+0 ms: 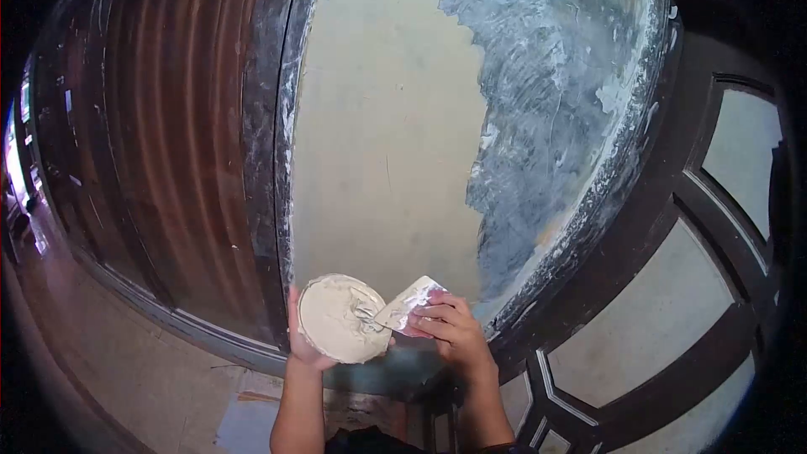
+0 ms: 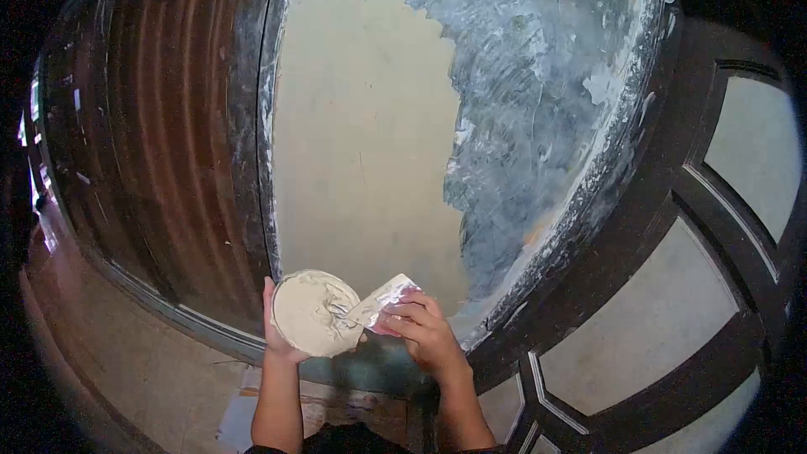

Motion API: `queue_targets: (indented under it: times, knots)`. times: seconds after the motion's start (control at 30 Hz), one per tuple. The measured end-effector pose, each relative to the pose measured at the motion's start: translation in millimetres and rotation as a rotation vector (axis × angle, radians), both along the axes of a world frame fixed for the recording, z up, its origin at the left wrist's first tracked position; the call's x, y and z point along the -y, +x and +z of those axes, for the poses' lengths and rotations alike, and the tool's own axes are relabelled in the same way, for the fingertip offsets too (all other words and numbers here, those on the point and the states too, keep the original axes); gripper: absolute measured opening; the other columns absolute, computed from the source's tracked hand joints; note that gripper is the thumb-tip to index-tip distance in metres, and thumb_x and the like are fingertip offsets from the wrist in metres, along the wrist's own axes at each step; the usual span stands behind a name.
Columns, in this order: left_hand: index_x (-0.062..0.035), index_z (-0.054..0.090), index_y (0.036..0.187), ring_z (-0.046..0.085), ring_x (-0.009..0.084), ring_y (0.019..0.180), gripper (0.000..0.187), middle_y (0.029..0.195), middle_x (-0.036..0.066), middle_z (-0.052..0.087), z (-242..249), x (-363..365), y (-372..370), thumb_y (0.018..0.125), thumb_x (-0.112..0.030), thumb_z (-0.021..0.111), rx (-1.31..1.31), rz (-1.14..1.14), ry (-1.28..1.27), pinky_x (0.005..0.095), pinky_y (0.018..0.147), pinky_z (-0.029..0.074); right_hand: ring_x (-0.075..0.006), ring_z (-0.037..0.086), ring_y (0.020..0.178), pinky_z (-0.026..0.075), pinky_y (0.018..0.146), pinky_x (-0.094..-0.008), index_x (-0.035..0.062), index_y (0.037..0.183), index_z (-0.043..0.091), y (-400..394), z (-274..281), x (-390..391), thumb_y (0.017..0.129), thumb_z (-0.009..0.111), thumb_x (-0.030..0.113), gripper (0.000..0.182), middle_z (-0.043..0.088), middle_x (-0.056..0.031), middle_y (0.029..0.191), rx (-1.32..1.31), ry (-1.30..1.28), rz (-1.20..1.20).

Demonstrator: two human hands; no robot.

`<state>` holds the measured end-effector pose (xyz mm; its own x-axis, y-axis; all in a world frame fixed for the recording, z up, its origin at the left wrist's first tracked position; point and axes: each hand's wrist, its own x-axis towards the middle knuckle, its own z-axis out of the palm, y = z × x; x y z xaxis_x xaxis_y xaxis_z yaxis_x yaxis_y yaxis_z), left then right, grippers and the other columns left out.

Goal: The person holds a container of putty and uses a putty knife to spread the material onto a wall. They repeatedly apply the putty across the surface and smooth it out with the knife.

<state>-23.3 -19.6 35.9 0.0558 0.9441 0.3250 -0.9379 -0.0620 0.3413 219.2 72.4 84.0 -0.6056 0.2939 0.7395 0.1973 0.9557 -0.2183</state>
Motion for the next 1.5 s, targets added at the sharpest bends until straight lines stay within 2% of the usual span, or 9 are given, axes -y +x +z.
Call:
queue_targets:
  times: [0.33, 0.53, 0.57, 0.8, 0.97, 1.07, 1.17, 1.4, 1.5]
  knots:
    - [-0.0044, 0.041, 0.154, 0.054, 0.0603, 0.127, 0.109, 0.148, 0.031, 0.050, 34, -18, -26, 0.090, -0.091, 0.021, -0.105, -0.193, 0.158, 0.0787, 0.096, 0.048, -0.0321, 0.064, 0.113, 0.049, 0.103, -0.0432, 0.0104, 0.105, 0.081, -9, 28, 21, 0.073, 0.071, -0.012, 0.040, 0.076, -0.0046, 0.111, -0.005, 0.061, -0.085]
    - [-0.0032, 0.047, 0.149, 0.060, 0.0480, 0.127, 0.101, 0.144, 0.026, 0.057, 35, -28, -31, 0.096, -0.085, 0.021, -0.148, -0.064, 0.042, 0.0665, 0.104, 0.050, -0.0310, 0.064, 0.111, 0.049, 0.103, -0.0436, 0.0108, 0.104, 0.081, -15, 28, 26, 0.074, 0.070, -0.013, 0.040, 0.076, -0.0040, 0.111, -0.020, 0.116, -0.052]
    - [-0.0076, 0.048, 0.151, 0.057, 0.0521, 0.129, 0.104, 0.150, 0.025, 0.052, 30, -36, -34, 0.091, -0.090, 0.025, -0.226, -0.016, 0.023, 0.0776, 0.095, 0.049, -0.0315, 0.064, 0.111, 0.049, 0.104, -0.0439, 0.0108, 0.105, 0.081, -14, 27, 25, 0.074, 0.070, -0.012, 0.040, 0.076, -0.0038, 0.112, -0.032, 0.127, -0.031]
    - [-0.0087, 0.048, 0.151, 0.056, 0.0524, 0.131, 0.104, 0.150, 0.025, 0.052, 26, -38, -35, 0.091, -0.090, 0.025, -0.189, -0.113, 0.038, 0.0817, 0.094, 0.046, -0.0320, 0.062, 0.115, 0.049, 0.104, -0.0448, 0.0110, 0.109, 0.081, -17, 24, 32, 0.074, 0.070, -0.009, 0.041, 0.076, -0.0043, 0.112, -0.055, 0.100, -0.024]
    - [-0.0079, 0.049, 0.151, 0.055, 0.0526, 0.131, 0.103, 0.149, 0.026, 0.053, 29, -36, -36, 0.092, -0.089, 0.026, -0.167, -0.115, 0.045, 0.0810, 0.095, 0.045, -0.0327, 0.065, 0.113, 0.049, 0.104, -0.0434, 0.0094, 0.107, 0.081, -17, 22, 34, 0.076, 0.070, -0.009, 0.038, 0.077, -0.0046, 0.110, -0.125, 0.042, -0.004]
    - [-0.0038, 0.052, 0.147, 0.059, 0.0450, 0.130, 0.100, 0.144, 0.024, 0.059, 22, -42, -38, 0.096, -0.085, 0.027, -0.152, -0.045, 0.077, 0.0642, 0.108, 0.047, -0.0323, 0.065, 0.114, 0.049, 0.103, -0.0434, 0.0090, 0.106, 0.082, -18, 22, 37, 0.075, 0.071, -0.009, 0.037, 0.077, -0.0048, 0.111, -0.130, 0.011, 0.021]
    - [-0.0045, 0.053, 0.145, 0.061, 0.0415, 0.128, 0.099, 0.141, 0.022, 0.061, 19, -45, -38, 0.095, -0.086, 0.027, -0.127, -0.051, 0.025, 0.0592, 0.108, 0.050, -0.0321, 0.064, 0.114, 0.050, 0.104, -0.0434, 0.0091, 0.107, 0.081, -18, 19, 36, 0.078, 0.072, -0.007, 0.034, 0.076, -0.0054, 0.112, -0.113, 0.015, 0.033]
    - [-0.0036, 0.053, 0.144, 0.061, 0.0404, 0.129, 0.099, 0.140, 0.022, 0.061, 8, -52, -38, 0.096, -0.086, 0.026, -0.145, -0.030, 0.034, 0.0581, 0.108, 0.050, -0.0342, 0.066, 0.113, 0.051, 0.104, -0.0442, 0.0082, 0.105, 0.081, -25, 17, 42, 0.078, 0.068, -0.011, 0.035, 0.077, -0.0081, 0.110, -0.157, -0.047, 0.064]
    - [-0.0035, 0.050, 0.147, 0.059, 0.0450, 0.130, 0.104, 0.144, 0.024, 0.058, 11, -45, -36, 0.093, -0.089, 0.025, -0.123, -0.080, 0.020, 0.0659, 0.106, 0.048, -0.0337, 0.070, 0.102, 0.053, 0.098, -0.0438, 0.0033, 0.103, 0.080, -26, 19, 44, 0.074, 0.065, -0.015, 0.038, 0.078, -0.0111, 0.107, -0.239, -0.074, 0.039]
